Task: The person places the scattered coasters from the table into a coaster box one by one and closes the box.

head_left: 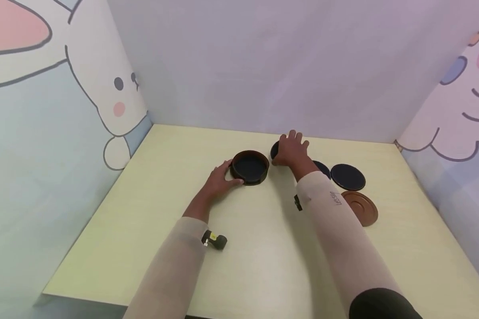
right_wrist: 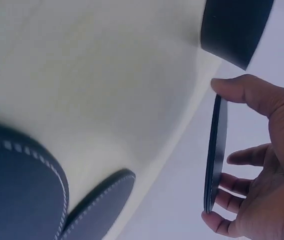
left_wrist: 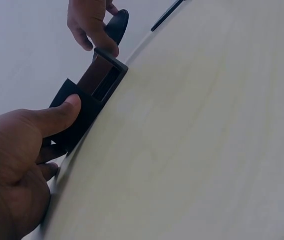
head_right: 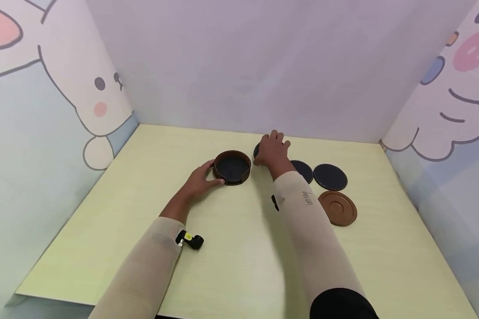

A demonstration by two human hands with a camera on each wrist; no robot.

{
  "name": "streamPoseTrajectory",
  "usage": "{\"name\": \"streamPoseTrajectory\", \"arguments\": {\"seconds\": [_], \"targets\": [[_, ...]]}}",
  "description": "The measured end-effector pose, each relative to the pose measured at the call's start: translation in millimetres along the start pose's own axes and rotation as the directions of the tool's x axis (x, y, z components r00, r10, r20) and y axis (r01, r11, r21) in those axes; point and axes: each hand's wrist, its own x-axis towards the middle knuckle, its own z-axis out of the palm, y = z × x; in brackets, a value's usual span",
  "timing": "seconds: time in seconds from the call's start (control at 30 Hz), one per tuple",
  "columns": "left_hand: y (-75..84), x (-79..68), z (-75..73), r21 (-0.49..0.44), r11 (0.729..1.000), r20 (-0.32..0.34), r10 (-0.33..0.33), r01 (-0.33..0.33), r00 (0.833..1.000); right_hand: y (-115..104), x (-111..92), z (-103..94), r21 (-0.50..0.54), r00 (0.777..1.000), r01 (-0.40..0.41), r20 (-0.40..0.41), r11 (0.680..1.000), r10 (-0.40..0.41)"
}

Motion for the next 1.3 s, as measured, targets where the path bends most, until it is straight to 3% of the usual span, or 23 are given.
{"name": "streamPoseTrajectory", "arguments": {"seconds": [0.33,0.7,1.0,1.3], "targets": [[-3.3,-2.9,-4.0,0.022,1.0,0.006,0.01,-0.011,1.0,-1,-9,-4.3,0.072,0.999,0.038,-0.029,0.997,-0.036],[-7.1,0.5,-5.6,0.025,1.0,0.016,0.002,-0.003,1.0,-26,-21,-15.4,0.133,0.989,0.139,0.023,0.981,-0.143],[-7.0,2.3,-5.2,0.028,0.999,0.026,-0.025,0.025,0.999,-46,-21,-8.5,0.162,0.97,0.225,0.058,0.961,-0.237],[-5.6,2.2,-4.0,0.026,0.999,0.035,-0.027,0.026,0.999,-54,-22,-0.2,0.176,0.964,0.237,0.081,0.955,-0.254]]}}
